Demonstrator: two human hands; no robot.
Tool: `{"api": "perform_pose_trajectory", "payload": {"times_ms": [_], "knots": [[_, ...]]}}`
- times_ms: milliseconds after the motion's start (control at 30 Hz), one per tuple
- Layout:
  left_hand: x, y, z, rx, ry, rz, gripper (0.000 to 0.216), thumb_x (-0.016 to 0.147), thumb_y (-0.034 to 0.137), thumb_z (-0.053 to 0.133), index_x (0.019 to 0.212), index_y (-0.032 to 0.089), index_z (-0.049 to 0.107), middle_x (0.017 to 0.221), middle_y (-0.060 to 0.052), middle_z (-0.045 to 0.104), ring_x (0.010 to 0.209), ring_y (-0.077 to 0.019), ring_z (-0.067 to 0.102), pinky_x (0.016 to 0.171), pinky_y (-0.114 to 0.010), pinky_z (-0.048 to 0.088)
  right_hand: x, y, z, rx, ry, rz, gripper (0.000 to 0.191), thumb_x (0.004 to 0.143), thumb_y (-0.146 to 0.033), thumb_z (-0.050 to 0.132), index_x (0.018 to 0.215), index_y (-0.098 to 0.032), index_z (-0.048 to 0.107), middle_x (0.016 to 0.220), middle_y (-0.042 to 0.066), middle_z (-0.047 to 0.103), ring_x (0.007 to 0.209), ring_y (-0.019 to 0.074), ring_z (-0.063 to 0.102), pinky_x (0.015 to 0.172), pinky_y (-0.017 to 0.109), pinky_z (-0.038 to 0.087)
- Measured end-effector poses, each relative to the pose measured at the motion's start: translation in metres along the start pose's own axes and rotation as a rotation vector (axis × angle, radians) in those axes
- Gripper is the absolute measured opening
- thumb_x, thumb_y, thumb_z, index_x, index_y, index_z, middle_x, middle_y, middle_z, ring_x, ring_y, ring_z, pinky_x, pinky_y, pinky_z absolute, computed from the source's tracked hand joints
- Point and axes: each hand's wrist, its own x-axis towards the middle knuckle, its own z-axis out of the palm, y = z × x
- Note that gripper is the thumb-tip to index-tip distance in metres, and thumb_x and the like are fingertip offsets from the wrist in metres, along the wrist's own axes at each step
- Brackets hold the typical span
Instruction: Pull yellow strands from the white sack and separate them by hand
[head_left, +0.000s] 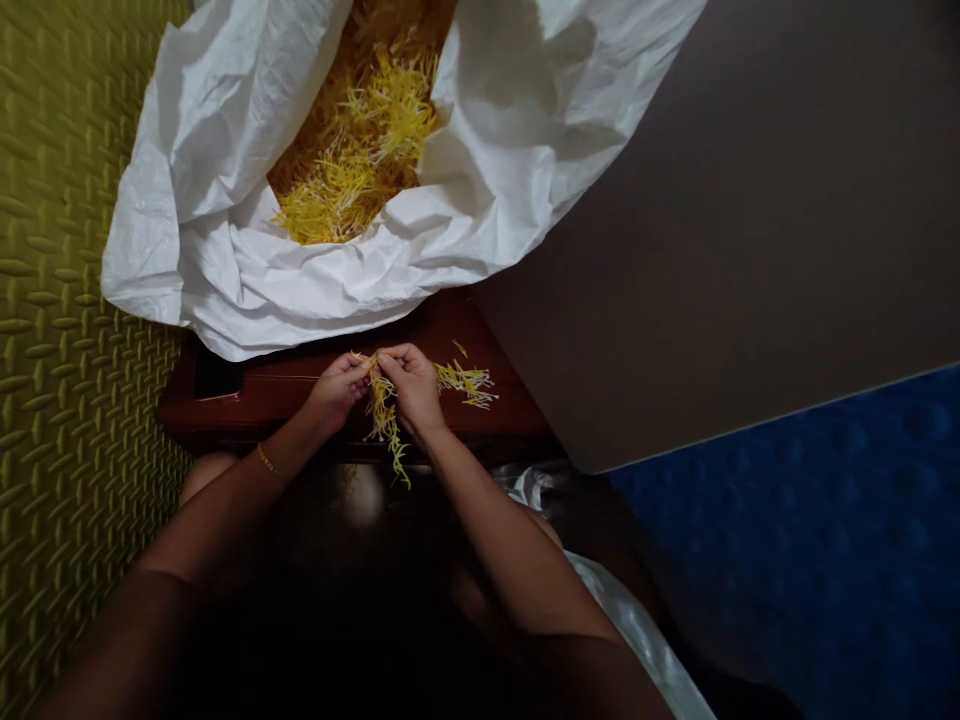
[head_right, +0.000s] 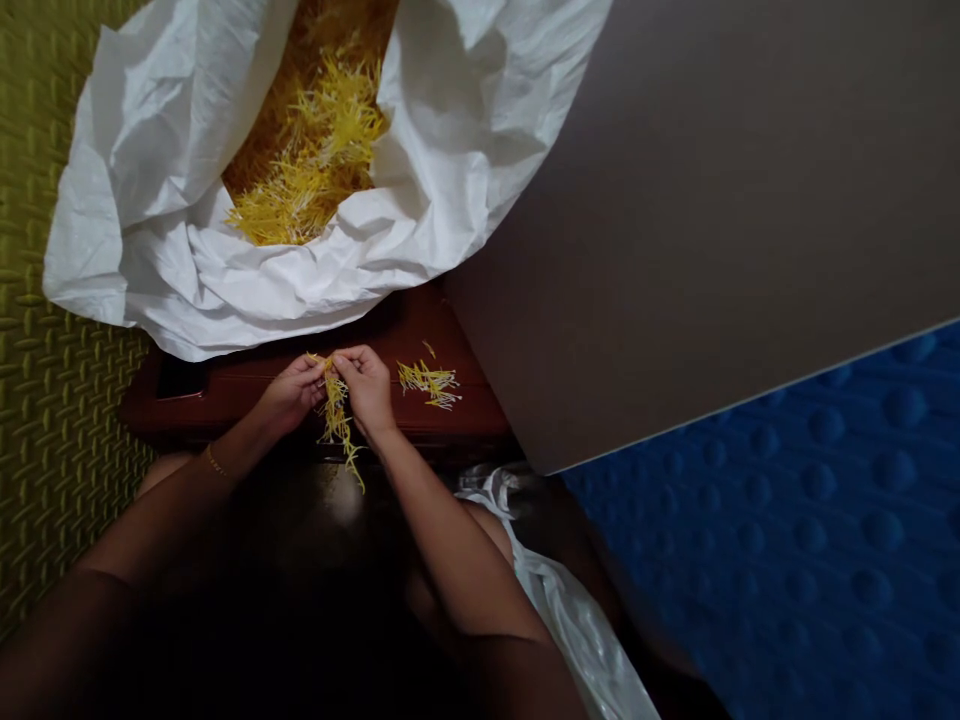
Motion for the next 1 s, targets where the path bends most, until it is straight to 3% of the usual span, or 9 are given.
{"api": "perform_pose_trajectory", "payload": {"times_ms": [100,233,333,433,533,633,733,833,1000], "knots": [[0.006,0.004,-0.006,-0.076,0.010,-0.014,0.011,0.080,0.010,0.051,0.071,0.016,0.049,0.070,0.001,0.054,0.061,-0.0066,0.052,0.063,-0.022,0.043,0.007,-0.001,-0.009,0.094,0.041,-0.019,0.016,0.074,-0.035,0.059,0.076,-0.021,0.051,0.067,-0.002,0.057,0.062,0.0114,0.056,0.066,0.029,0.051],[0.015,0.011,-0.018,-0.077,0.124,0.047,0.012,0.078,0.009,0.053,0.070,0.017,0.047,0.064,0.003,0.049,0.056,-0.0065,0.049,0.060,-0.022,0.045,0.031,-0.007,-0.052,-0.024,0.146,-0.093,0.016,0.078,-0.037,0.055,0.082,-0.022,0.054,0.070,-0.002,0.059,0.065,0.0121,0.058,0.070,0.031,0.052],[0.015,0.013,-0.020,-0.071,0.132,0.061,0.010,0.077,0.012,0.056,0.073,0.016,0.048,0.065,0.002,0.050,0.057,-0.0070,0.050,0.060,-0.022,0.046,0.045,-0.011,-0.090,-0.463,0.251,-0.171,0.014,0.074,-0.030,0.058,0.081,-0.019,0.062,0.075,0.003,0.063,0.071,0.0161,0.059,0.075,0.035,0.049],[0.012,0.013,-0.016,-0.106,0.125,0.079,0.009,0.077,0.010,0.055,0.073,0.016,0.049,0.068,0.001,0.052,0.060,-0.0065,0.052,0.060,-0.020,0.046,0.045,-0.014,-0.110,-0.972,0.174,-0.140,0.013,0.072,-0.022,0.058,0.077,-0.015,0.068,0.083,0.010,0.065,0.080,0.0222,0.059,0.081,0.041,0.045],[0.010,0.011,-0.012,-0.099,0.112,0.084,0.009,0.078,0.010,0.054,0.074,0.016,0.050,0.069,0.001,0.052,0.062,-0.0065,0.052,0.063,-0.021,0.047,0.034,-0.020,-0.101,-1.178,0.168,-0.212,0.020,0.074,-0.019,0.057,0.089,-0.014,0.069,0.097,0.015,0.063,0.092,0.0267,0.056,0.086,0.045,0.041],[0.011,0.010,-0.009,-0.093,0.115,0.073,0.008,0.080,0.012,0.054,0.075,0.017,0.050,0.070,0.001,0.052,0.064,-0.0071,0.053,0.069,-0.023,0.047,0.022,-0.027,-0.074,-0.993,0.105,-0.352,0.020,0.080,-0.022,0.052,0.091,-0.016,0.067,0.097,0.012,0.063,0.092,0.0231,0.056,0.086,0.039,0.041],[0.013,0.009,-0.008,-0.121,0.118,0.073,0.008,0.080,0.011,0.052,0.075,0.016,0.050,0.071,0.001,0.053,0.064,-0.0074,0.053,0.073,-0.025,0.047,0.012,-0.028,-0.047,-0.703,-0.065,-0.315,0.018,0.082,-0.028,0.050,0.077,-0.018,0.065,0.079,0.005,0.064,0.079,0.0178,0.059,0.078,0.032,0.045],[0.013,0.008,-0.009,-0.144,0.105,0.072,0.008,0.081,0.011,0.049,0.077,0.016,0.050,0.070,0.001,0.053,0.064,-0.0080,0.054,0.072,-0.025,0.048,0.003,-0.024,-0.031,-0.582,-0.166,-0.277,0.016,0.080,-0.030,0.053,0.076,-0.019,0.064,0.078,0.002,0.064,0.077,0.0161,0.059,0.076,0.029,0.046],[0.014,0.010,-0.010,-0.158,0.082,0.058,0.008,0.083,0.012,0.048,0.077,0.016,0.050,0.070,0.001,0.052,0.063,-0.0079,0.055,0.068,-0.023,0.047,0.000,-0.019,-0.024,-0.571,-0.116,-0.281,0.016,0.080,-0.029,0.052,0.079,-0.019,0.064,0.080,0.003,0.064,0.077,0.0161,0.058,0.075,0.029,0.045]]}}
